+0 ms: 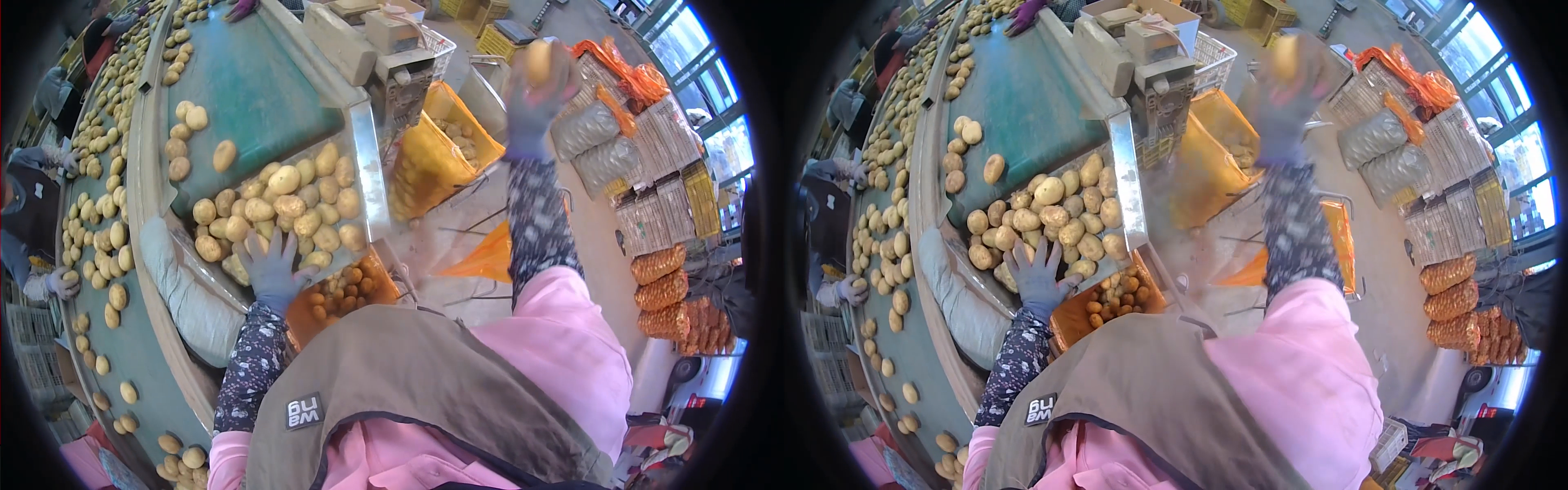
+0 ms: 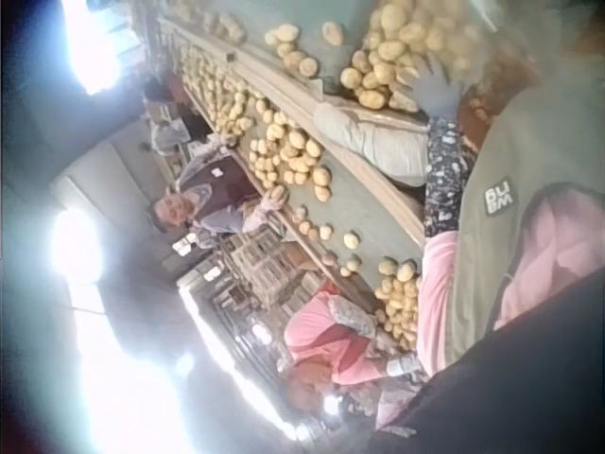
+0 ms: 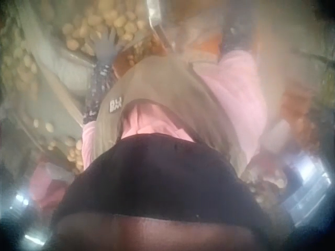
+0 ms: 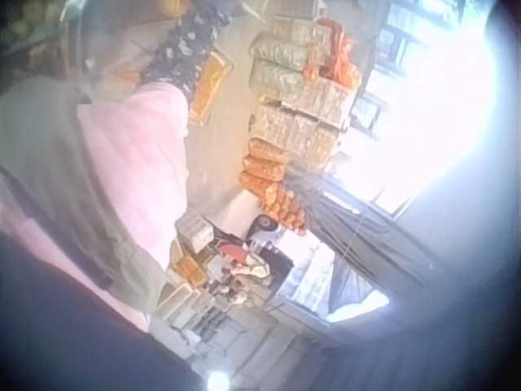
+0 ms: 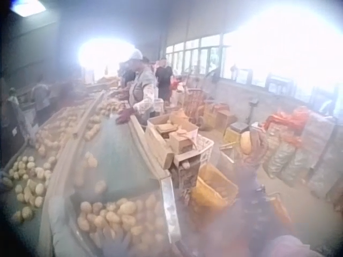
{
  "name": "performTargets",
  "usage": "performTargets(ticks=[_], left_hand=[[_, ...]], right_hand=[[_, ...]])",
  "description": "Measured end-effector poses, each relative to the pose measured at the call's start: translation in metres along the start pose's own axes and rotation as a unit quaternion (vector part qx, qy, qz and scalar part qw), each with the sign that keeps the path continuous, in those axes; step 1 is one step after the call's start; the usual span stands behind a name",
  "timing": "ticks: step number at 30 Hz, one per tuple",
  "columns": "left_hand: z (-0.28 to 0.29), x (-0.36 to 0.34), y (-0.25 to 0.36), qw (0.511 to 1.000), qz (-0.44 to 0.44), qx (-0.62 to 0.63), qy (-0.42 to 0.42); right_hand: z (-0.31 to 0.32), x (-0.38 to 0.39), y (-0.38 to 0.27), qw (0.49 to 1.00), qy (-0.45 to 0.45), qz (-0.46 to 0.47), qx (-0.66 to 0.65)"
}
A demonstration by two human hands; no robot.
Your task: The person sorts potatoes from a conveyor belt by hand, picking up individual potatoes and placing them into a mesh bag.
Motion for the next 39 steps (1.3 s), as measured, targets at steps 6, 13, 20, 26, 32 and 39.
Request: performTargets(ticks=[6,13,20,26,32,39], left_hand=[[-0.008,0.008,-0.003,1.0,0.007,0.013,0.024],[-0.026,0.024,-0.011,0.998,-0.008,0.049,0.04],[-0.02,0.029,-0.008,0.999,-0.021,0.012,-0.026],[-0.024,0.055,-0.011,0.996,-0.09,0.013,-0.011],[-0.006,0.042,-0.016,0.988,0.02,0.134,0.073],[0.002,0.024,-0.028,0.992,0.08,0.087,0.037]], right_hand=[[-0.027,-0.026,0.038,0.813,-0.165,0.099,0.549],[-0.187,0.253,-0.089,0.848,-0.526,0.012,0.056],[-0.192,0.356,-0.098,0.83,-0.523,0.089,0.174],[-0.215,0.345,-0.089,0.835,-0.534,-0.005,0.129],[-0.249,0.34,-0.094,0.787,-0.572,0.102,0.209],[-0.245,0.342,-0.09,0.714,-0.671,-0.097,0.174]])
Point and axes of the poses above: each hand's wrist, its own x-axis away from the middle knuckle, its own z-axis out of the back of the hand, y = z × x, the point moved 7 cm from there along -x, towards the middle knuckle, and after that the axes turned 3 degrees about -y, right-handed, at the moved point
